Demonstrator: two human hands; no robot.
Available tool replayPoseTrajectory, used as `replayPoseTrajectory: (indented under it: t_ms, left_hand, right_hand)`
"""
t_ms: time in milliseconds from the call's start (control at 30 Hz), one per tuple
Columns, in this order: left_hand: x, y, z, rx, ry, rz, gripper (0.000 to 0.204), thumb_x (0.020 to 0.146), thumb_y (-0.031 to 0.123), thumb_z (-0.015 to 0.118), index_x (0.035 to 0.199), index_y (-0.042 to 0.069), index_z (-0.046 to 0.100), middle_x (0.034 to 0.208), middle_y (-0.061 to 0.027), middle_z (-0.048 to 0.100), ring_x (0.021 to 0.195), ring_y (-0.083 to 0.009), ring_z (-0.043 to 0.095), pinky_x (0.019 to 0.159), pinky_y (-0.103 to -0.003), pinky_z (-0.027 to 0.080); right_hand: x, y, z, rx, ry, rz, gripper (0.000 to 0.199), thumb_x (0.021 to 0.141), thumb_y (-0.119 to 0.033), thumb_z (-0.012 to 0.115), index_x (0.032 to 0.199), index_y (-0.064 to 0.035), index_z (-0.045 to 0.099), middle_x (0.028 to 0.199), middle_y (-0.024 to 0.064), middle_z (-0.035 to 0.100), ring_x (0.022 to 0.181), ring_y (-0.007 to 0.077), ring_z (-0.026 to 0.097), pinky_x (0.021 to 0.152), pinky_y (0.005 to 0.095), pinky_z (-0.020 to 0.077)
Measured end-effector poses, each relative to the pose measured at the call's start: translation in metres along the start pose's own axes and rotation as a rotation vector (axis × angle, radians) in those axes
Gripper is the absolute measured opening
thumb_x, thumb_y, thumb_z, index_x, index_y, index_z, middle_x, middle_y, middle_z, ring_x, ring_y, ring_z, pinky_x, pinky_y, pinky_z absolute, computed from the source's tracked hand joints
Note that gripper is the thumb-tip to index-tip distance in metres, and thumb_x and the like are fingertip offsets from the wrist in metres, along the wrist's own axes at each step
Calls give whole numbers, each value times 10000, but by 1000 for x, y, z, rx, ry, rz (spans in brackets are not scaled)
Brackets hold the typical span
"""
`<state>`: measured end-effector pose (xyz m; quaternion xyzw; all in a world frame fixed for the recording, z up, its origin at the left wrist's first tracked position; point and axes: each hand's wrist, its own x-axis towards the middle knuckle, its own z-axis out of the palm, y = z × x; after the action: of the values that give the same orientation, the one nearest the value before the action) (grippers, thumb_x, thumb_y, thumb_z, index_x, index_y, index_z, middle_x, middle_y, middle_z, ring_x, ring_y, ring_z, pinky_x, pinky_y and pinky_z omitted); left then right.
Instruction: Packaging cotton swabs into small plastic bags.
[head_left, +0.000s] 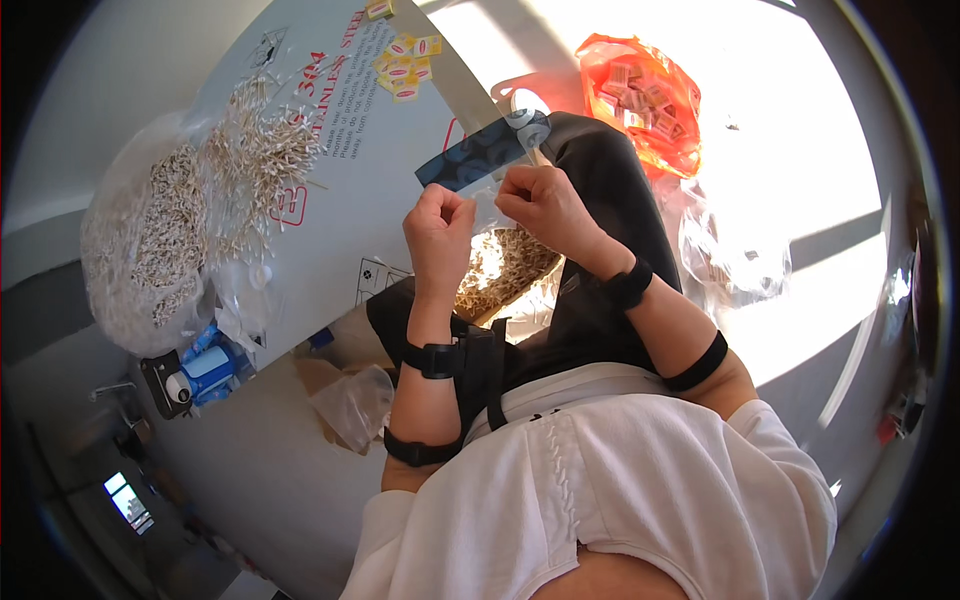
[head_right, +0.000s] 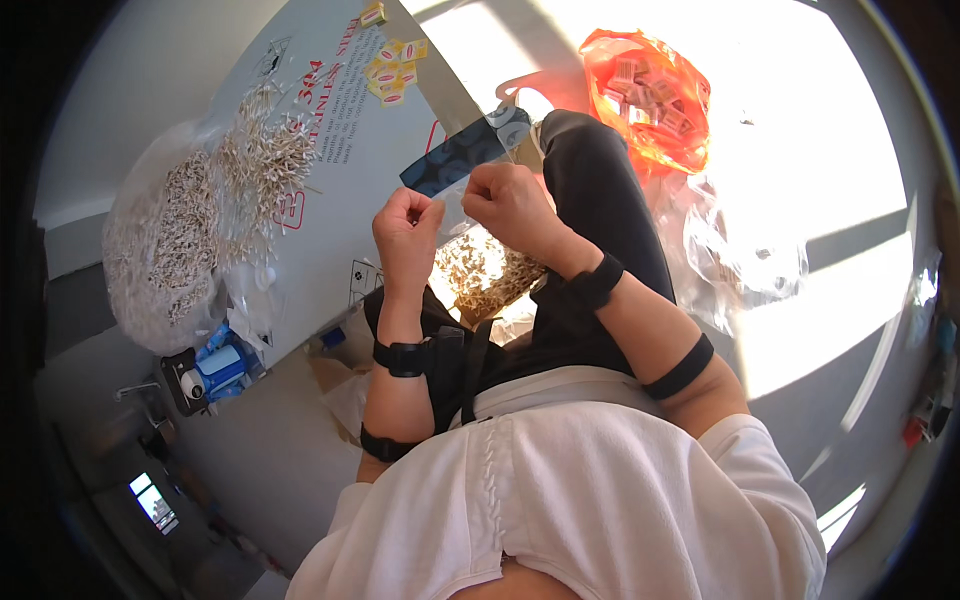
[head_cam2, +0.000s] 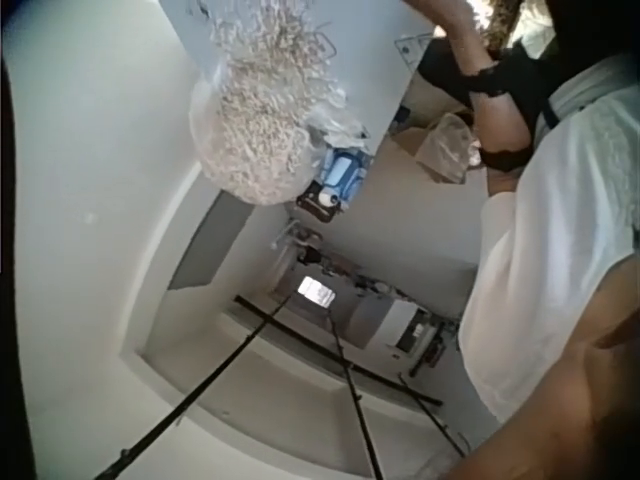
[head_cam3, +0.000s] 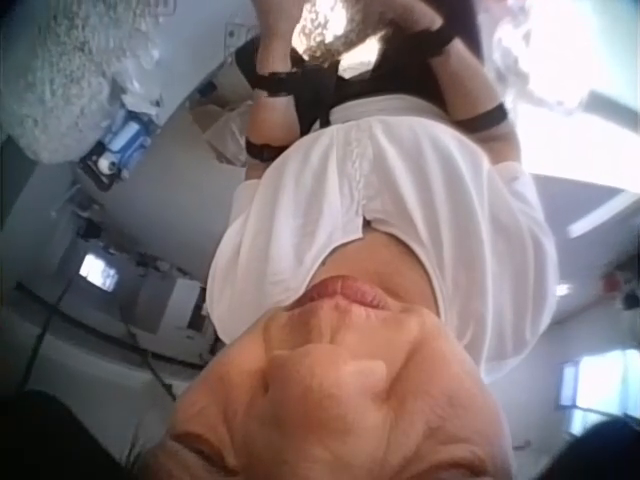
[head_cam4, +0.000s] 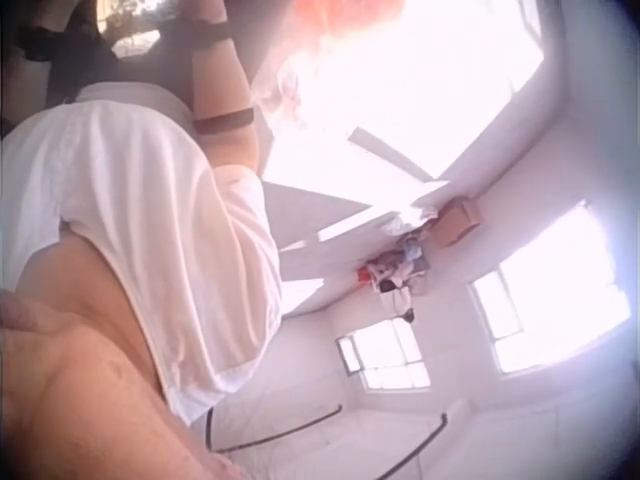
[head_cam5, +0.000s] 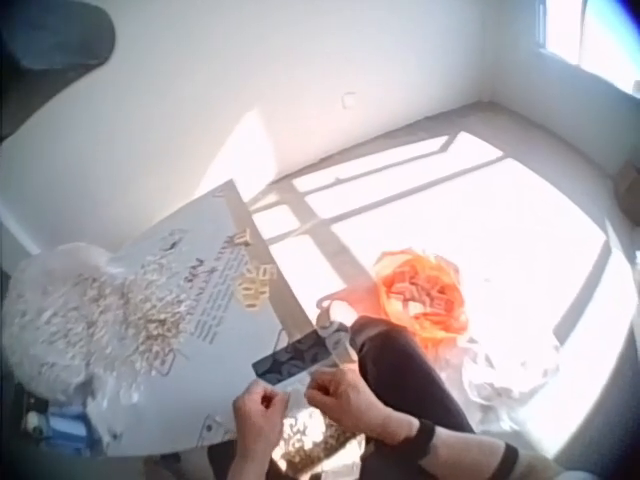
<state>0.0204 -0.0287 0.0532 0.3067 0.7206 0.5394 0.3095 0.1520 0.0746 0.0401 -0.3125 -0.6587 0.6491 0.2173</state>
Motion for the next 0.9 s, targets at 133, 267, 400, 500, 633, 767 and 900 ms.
replayPoseTrajectory:
  t_ms: [133,267,400,500,633,767,900]
  left_hand:
    - [10,8,21,298,-25,430,126,827,-61,590,908,27,629,655,-60,562,536,-138,522,547,-298,467]
    - [30,7,30,154,-64,289,84,850,-53,590,904,5,618,669,-6,559,573,-73,528,540,-252,450]
    - [49,9,45,-214,-159,68,43,871,-46,568,859,-13,592,695,0,588,569,-49,543,515,-216,438]
    - [63,1,68,-82,-176,123,36,860,-45,565,865,-20,591,684,-11,584,566,-64,554,510,-237,451]
    - [93,1,89,208,-183,366,38,813,-12,620,851,-14,621,703,-72,613,588,-158,600,550,-305,484]
    - [144,-8,96,465,-220,547,88,797,31,699,884,21,701,798,-87,666,660,-151,623,628,-275,506]
    - [161,-17,111,653,-257,575,114,808,141,713,911,104,742,801,-78,653,756,-222,631,706,-339,516]
  right_hand:
    - [-5,-6,1,-375,133,-266,183,793,-135,700,735,9,604,573,94,543,549,125,533,523,341,432]
    - [-14,4,-6,270,266,24,279,865,-217,720,713,-37,570,616,15,565,529,94,517,464,275,390]
    - [-18,4,-14,903,207,644,163,906,-196,692,914,-72,587,750,2,581,539,57,465,460,193,357]
    - [-7,18,-12,1185,271,504,122,932,-166,651,932,-47,622,786,18,608,603,61,481,472,185,363]
    - [20,35,-24,878,545,284,113,894,-95,680,812,-25,648,691,4,598,558,57,489,461,210,381]
    - [58,60,-33,594,739,153,142,855,-49,689,734,19,658,634,2,590,564,58,496,502,233,395]
    - [75,85,-39,429,845,165,137,822,-61,706,728,27,658,612,11,588,572,74,510,523,269,420]
